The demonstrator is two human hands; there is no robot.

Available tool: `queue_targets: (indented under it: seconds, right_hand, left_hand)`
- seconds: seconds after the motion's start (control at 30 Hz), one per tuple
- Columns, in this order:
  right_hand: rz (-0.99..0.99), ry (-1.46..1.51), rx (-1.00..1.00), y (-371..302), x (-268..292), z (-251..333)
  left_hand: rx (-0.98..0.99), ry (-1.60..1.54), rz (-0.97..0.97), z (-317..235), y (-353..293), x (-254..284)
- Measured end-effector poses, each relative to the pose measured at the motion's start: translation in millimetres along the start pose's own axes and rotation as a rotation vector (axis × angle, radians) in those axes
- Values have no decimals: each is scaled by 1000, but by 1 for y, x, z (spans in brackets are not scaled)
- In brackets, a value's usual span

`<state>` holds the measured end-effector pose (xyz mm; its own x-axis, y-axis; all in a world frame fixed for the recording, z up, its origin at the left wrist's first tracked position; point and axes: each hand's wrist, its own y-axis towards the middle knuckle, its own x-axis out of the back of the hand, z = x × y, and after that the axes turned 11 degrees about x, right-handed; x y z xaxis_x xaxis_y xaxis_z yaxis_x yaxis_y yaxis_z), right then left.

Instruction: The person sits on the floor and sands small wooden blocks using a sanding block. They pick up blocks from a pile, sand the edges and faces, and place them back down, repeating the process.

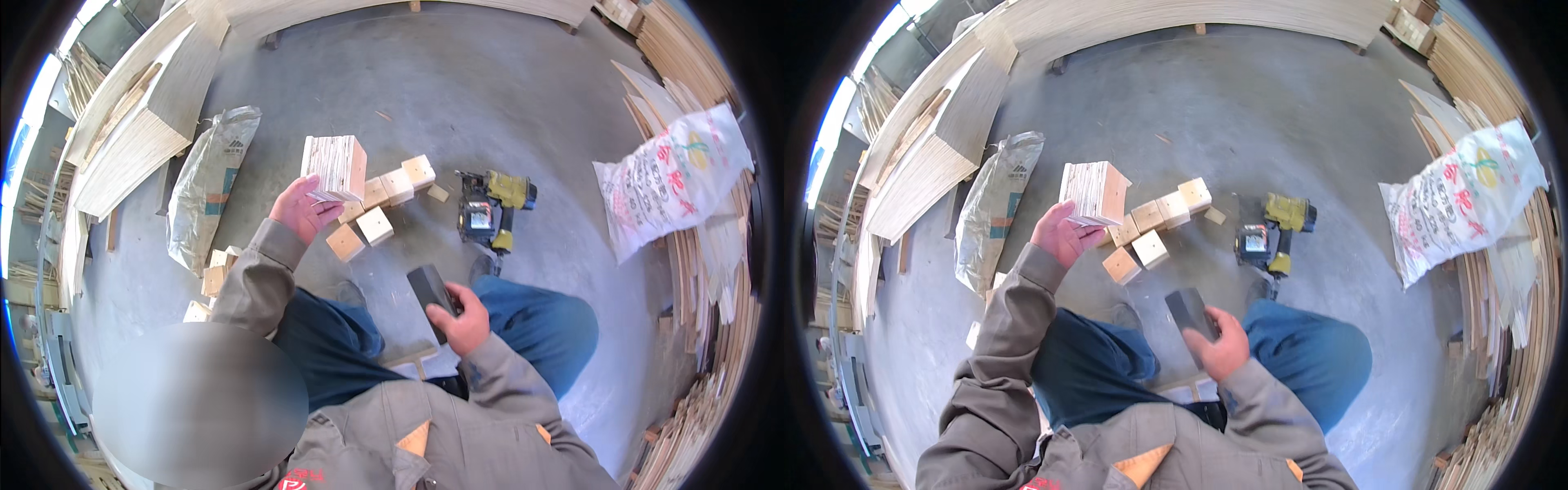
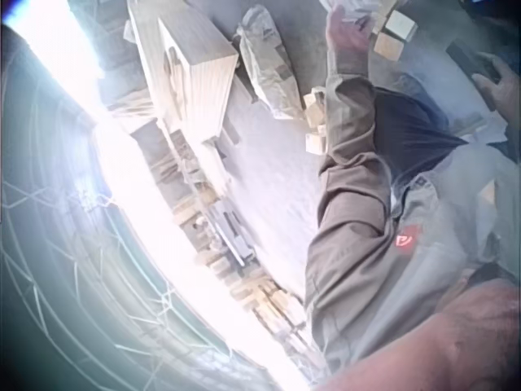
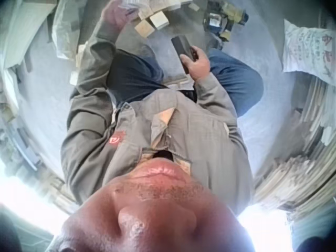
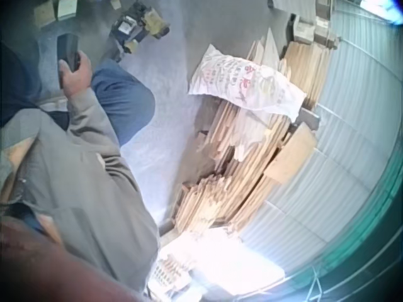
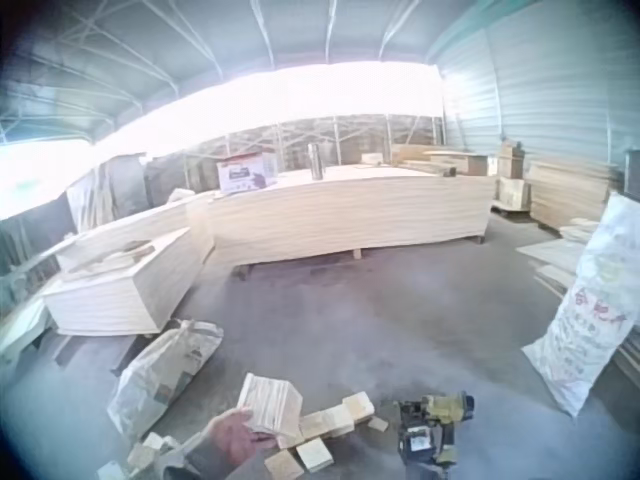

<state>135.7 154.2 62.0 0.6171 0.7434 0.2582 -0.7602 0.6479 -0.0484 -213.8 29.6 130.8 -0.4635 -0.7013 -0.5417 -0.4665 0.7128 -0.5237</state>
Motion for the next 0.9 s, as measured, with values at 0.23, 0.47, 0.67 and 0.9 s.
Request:
queue_targets:
  seconds: [0.23,0.47,0.67,0.9]
  right_hand:
    - [-181,237,49,-9,14,-17]
    - [-221,479,1,-30,24,-24]
    - [-207,544,-23,-35,18,-26]
    - [-214,667,-80,-38,20,-16]
  left_hand:
    - [251,-259,-144,144,-89,-48]
    - [349,-85,-64,219,-92,-25]
    - [229,105,51,228,-104,-45]
    - [320,-14,24,233,-107,-54]
